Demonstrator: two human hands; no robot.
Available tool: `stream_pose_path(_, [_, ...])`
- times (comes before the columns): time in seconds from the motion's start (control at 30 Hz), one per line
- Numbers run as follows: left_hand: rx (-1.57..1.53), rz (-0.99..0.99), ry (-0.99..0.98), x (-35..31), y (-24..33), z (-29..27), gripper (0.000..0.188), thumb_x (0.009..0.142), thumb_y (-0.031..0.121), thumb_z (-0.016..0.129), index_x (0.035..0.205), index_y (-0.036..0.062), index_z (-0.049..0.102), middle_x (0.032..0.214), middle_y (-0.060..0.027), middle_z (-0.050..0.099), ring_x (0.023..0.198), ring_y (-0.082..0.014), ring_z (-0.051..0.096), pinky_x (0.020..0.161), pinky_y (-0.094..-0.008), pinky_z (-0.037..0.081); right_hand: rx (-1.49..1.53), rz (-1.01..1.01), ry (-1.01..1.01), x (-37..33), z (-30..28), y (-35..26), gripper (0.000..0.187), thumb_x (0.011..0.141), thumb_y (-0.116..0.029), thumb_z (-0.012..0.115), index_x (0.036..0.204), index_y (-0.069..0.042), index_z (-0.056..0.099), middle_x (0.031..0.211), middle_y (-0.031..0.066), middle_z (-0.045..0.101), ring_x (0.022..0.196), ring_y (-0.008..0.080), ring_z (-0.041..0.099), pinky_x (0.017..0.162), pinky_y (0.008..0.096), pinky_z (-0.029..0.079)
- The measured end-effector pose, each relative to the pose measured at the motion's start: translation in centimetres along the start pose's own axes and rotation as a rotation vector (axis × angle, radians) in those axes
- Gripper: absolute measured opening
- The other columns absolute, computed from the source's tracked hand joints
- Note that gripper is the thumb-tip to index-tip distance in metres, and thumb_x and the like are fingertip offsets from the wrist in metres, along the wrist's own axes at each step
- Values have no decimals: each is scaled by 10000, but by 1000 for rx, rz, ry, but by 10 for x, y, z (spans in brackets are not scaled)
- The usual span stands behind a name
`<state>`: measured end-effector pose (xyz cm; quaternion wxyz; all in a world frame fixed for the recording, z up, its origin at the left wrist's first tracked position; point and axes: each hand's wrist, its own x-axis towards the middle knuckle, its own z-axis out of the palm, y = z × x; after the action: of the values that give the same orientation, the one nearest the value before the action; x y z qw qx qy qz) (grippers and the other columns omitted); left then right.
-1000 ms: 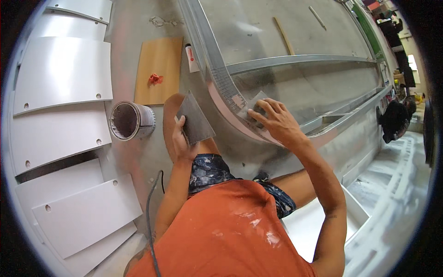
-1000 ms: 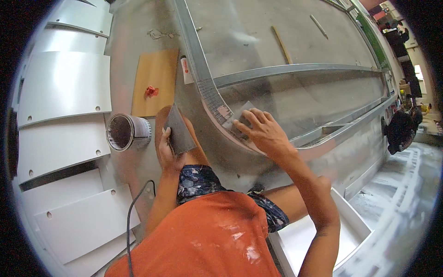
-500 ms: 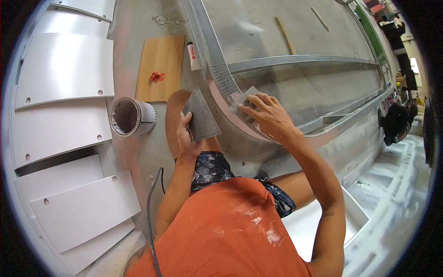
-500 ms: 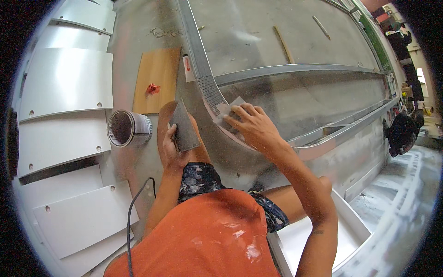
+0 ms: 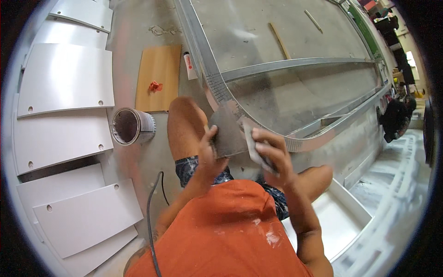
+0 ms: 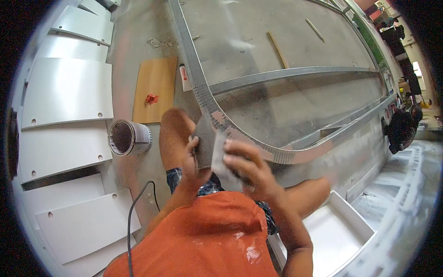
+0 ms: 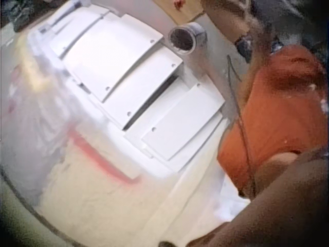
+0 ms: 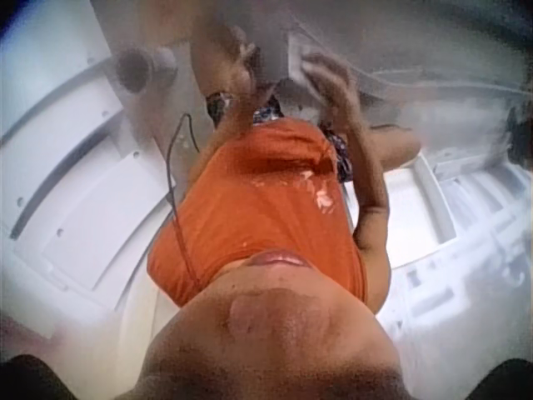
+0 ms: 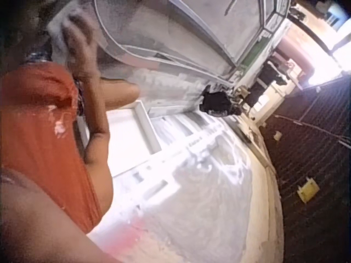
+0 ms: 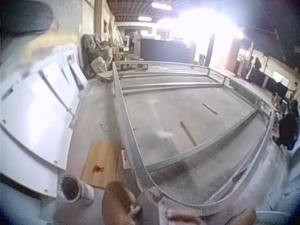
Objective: The recorder is applying a pinkish putty or filler to a metal frame using a metal scraper tool.
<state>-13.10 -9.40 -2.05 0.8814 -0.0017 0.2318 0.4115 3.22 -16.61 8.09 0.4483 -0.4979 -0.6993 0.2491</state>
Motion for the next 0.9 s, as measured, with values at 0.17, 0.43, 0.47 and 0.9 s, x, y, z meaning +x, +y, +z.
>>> stream_pose_path(0.17, [106,-39,40,-21,-21,41,410,949,298,524,1253,22,531,1121,-121,654,986,-257,662,890,-398,542,-45,118,225,3,14,31,538,764,65,656,1271,-65,531,1289,200,484,1188,376,505,1032,413,411])
stream_pose_path(0.43, [140,-54,-4,-24,-10,86,419,911,269,577,1227,-4,536,1082,-111,655,948,-226,660,846,-360,544,112,-394,476,9,9,-13,281,912,-10,564,1184,-80,564,1231,170,494,1145,307,540,1025,346,410])
stream_pose_path(0.47, [146,-119,-51,-22,-11,84,402,905,216,593,1223,-23,537,1082,-108,652,960,-214,648,854,-337,528,98,-393,486,7,9,-2,281,912,-10,564,1184,-80,564,1231,170,494,1145,307,540,1025,346,410])
stream_pose_path(0.9, [103,-94,-102,-12,-12,97,385,906,176,587,1223,-34,533,1086,-105,647,964,-202,640,846,-352,528,607,812,759,-53,12,40,344,988,-306,505,1121,-14,630,937,115,690,790,213,650,662,284,523])
